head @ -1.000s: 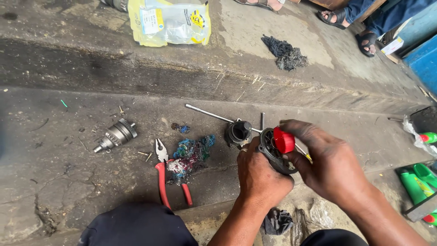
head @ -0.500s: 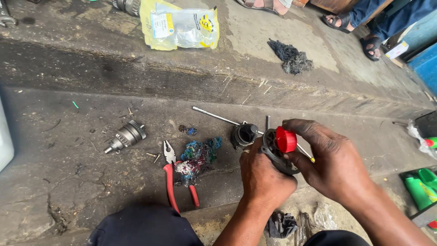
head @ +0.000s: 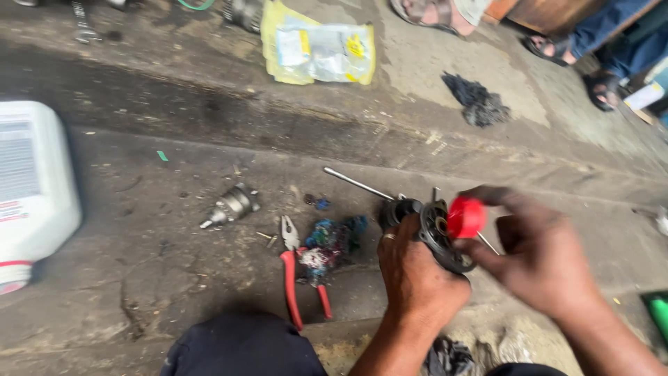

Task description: The person sits on concrete steps in a motorcycle repair shop and wipes a starter motor housing with a rag. They use pliers on a gear assembly, pour fluid from a white plastic bottle into a black cylindrical component, and handle a red cap while working on the parts.

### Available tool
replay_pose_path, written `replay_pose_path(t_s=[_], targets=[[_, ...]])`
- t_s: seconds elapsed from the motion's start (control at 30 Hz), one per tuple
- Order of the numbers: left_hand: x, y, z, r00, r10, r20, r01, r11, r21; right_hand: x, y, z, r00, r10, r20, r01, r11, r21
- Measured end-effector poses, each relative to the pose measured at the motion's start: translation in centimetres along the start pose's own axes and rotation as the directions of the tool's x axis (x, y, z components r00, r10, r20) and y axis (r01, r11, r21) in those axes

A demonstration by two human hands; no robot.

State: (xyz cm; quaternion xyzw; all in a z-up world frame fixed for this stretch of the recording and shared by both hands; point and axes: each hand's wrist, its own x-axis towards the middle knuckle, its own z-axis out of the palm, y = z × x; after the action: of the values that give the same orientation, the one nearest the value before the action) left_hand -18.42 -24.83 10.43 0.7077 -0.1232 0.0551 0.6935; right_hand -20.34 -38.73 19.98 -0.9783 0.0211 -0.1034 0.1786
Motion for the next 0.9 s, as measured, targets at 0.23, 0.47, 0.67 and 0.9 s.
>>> replay_pose_path(t_s=[0.23,0.47,0.67,0.9], targets=[[-0.8,-0.3,-1.8,0.964,-0.195,-0.179,0.190,0.981,-0.046,8.0,3.4,4.8,0.990,-0.034,0.138,-0.077,0.690,0.720],[0.6,-0.3,-6.6,0.847,-0.111,-0.521,0.131,0.991,0.001,16.1,4.3,24.6,0.957,0.026,0.289,-0.189,0.812,0.552],[1.3,0.3,-8.3,0.844,-0.223,-0.488,0.182,0.975,-0.130,15.1,-0.5,26.7,0.981,-0.068,0.182,0.013,0.958,0.288],[2.0,-0.8,-5.7,0.871,-0.344,-0.351,0.302,0.938,-0.169,14.7,2.4,12.3,0.930,0.197,0.311,-0.334,0.808,0.486]])
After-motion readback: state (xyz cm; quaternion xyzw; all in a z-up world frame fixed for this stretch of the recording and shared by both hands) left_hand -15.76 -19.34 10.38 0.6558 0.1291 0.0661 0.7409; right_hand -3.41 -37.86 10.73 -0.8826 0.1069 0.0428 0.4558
